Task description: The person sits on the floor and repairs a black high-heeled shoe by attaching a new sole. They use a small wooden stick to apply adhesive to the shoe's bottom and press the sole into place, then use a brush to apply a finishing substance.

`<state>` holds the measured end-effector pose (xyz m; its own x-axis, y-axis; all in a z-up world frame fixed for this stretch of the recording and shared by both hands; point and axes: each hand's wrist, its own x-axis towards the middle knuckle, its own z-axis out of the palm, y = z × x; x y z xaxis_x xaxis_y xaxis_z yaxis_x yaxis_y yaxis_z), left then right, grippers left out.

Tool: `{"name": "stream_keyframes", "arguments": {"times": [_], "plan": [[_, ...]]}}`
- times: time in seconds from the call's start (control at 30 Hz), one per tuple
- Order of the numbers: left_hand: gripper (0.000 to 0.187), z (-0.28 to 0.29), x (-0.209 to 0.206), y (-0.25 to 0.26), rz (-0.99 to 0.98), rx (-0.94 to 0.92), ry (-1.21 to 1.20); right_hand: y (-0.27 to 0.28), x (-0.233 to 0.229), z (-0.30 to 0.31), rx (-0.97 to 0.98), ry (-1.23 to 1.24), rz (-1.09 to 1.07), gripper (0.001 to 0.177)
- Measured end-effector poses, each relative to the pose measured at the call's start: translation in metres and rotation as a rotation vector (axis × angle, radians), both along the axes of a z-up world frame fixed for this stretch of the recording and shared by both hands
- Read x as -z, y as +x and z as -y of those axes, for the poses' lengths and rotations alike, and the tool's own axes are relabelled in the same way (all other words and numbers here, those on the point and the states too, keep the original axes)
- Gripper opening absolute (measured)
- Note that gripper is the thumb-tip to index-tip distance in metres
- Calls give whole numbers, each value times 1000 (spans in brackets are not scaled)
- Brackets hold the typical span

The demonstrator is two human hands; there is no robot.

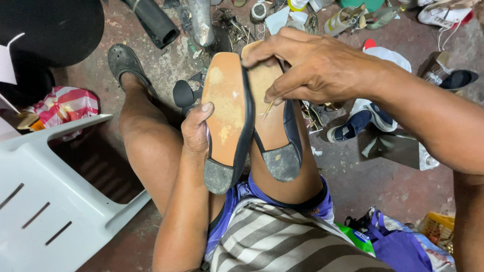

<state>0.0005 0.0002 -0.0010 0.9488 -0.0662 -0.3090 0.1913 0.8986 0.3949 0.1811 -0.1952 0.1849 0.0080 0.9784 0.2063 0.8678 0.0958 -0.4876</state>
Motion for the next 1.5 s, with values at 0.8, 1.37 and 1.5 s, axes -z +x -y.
{"name": "stream_keyframes", "arguments": {"times": [0.8,1.37,1.5], "plan": [[95,44,-37,-164,-188,234,101,21,55,2,192,21,-394,11],[94,40,-52,-161,-118,-98,-107,-96,76,68,827,250,8,8],[89,36,-35,-174,-172,-181,-194,-89,62,71,717,197,234,13]]}}
